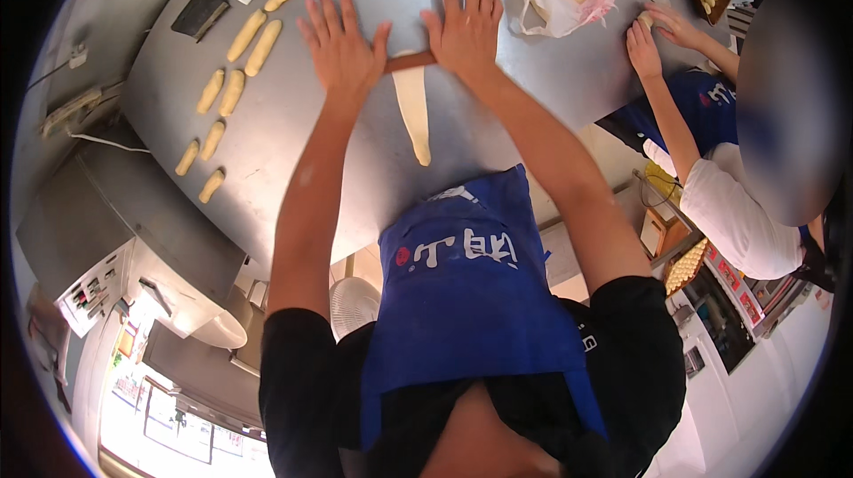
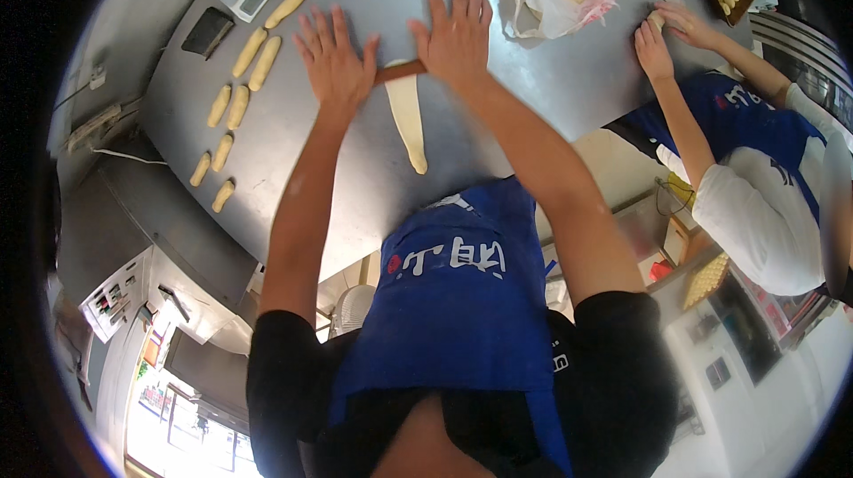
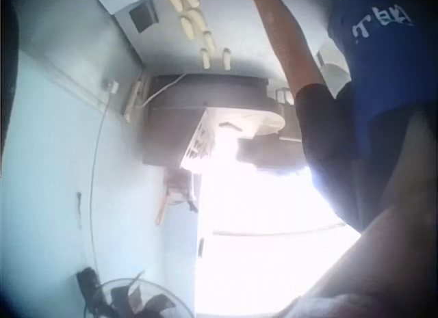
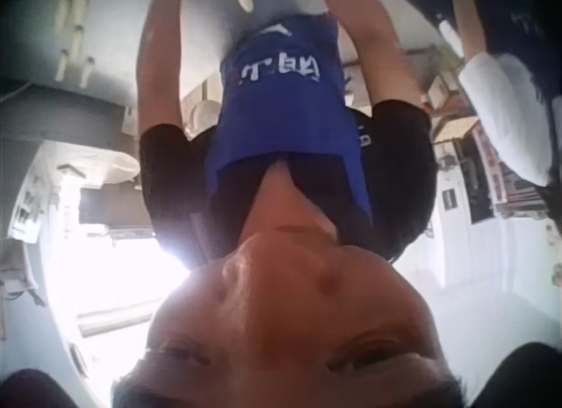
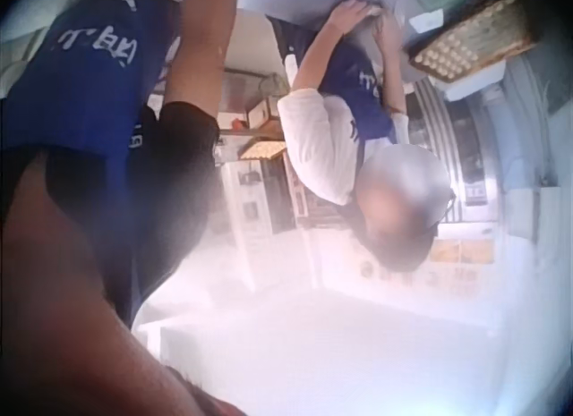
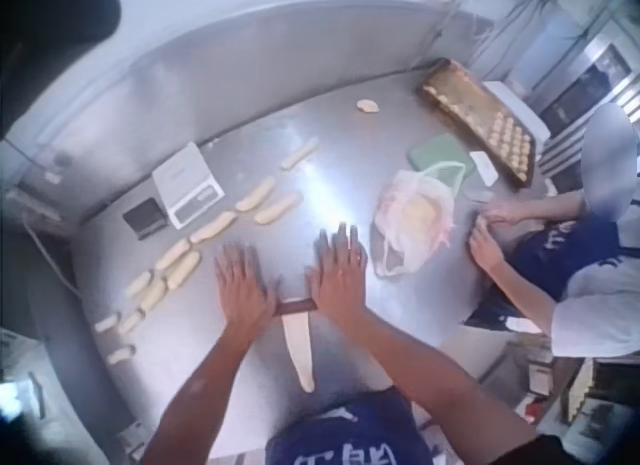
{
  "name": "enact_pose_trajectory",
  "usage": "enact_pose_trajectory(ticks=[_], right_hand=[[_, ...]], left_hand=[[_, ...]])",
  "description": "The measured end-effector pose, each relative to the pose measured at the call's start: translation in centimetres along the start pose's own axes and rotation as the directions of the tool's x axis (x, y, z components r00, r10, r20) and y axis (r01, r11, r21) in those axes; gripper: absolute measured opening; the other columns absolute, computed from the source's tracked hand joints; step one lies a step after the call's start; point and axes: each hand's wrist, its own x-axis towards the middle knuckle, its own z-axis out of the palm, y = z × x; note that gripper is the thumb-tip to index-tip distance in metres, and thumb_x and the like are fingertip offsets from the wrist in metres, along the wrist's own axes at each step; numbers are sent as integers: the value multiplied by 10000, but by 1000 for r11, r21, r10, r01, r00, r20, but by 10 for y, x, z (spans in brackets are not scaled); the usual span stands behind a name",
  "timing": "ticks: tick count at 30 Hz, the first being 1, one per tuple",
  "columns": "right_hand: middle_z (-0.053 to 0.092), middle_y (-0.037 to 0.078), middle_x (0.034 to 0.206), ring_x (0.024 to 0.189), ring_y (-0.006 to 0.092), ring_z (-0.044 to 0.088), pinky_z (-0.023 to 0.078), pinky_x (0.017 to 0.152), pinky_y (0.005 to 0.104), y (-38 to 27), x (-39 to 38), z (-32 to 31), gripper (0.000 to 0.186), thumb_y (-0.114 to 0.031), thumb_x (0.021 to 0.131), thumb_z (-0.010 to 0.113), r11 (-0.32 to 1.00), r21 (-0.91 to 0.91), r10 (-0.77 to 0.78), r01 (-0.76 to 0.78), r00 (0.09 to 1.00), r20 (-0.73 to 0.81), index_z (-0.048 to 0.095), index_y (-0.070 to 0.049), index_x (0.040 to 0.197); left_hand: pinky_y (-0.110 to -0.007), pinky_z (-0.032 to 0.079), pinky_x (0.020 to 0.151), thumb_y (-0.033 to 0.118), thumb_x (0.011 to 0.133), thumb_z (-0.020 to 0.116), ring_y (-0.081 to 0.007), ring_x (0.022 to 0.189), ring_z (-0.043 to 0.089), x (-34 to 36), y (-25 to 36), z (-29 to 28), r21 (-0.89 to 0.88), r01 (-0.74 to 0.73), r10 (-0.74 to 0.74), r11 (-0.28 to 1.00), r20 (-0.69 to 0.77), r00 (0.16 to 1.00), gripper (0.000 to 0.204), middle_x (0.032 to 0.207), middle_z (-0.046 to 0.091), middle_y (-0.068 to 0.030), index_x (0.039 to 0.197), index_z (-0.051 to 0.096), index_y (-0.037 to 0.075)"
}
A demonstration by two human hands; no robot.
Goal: The person uses a rolling pin to flatten pieces of dough and then rolls them by hand into small cylinders on a metal counter.
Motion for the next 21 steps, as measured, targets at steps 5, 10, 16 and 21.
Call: enact_pose_trajectory(ticks=[5, 10, 16, 21], right_hand=[[590, 229, 1491, 1394, 428, 540, 414, 1093, 563, 17, 44, 21, 531, -308, 1002, 706, 974, 137, -147, 181, 963, -228, 625, -16, 1437], [615, 180, 1447, 1310, 377, 590, 444, 1047, 525, 22, -34, -13, 531, -334, 950, 771, 935, 339, -147, 106, 984, 98, 639, -28, 1364], [628, 172, 1351, 1188, 375, 595, 437, 1024, 522, 15, -18, -25, 386, -308, 938, 783, 954, 301, -122, 9, 925, 359, 657, -67, 1211], [418, 234, 1697, 1586, 443, 369, 288, 1275, 609, -3, -137, -50, 921, -520, 943, 726, 953, 220, -265, 209, 927, 265, 419, -15, 1649]], left_hand=[[-629, 221, 1299, 443, 1063, 630, -509, 1491, 405, 45, -12, 9, -173, -14, -13, 985, -152, 988, 713, 1567, 518, -264, 1583, 491, -24], [-553, 400, 1115, 313, 1001, 759, -403, 1238, 575, -25, -16, 1, -309, -114, 103, 944, -53, 993, 509, 1289, 644, -182, 1386, 634, 2], [-509, 432, 978, 218, 884, 841, -368, 1153, 595, -29, -21, -8, -302, -138, 114, 943, -96, 989, 411, 1185, 675, -135, 1218, 657, 63], [-601, 297, 1270, 165, 916, 794, -392, 1488, 498, -175, 9, -20, -230, -55, 38, 972, -78, 996, 584, 1531, 597, -203, 1435, 589, -9]])
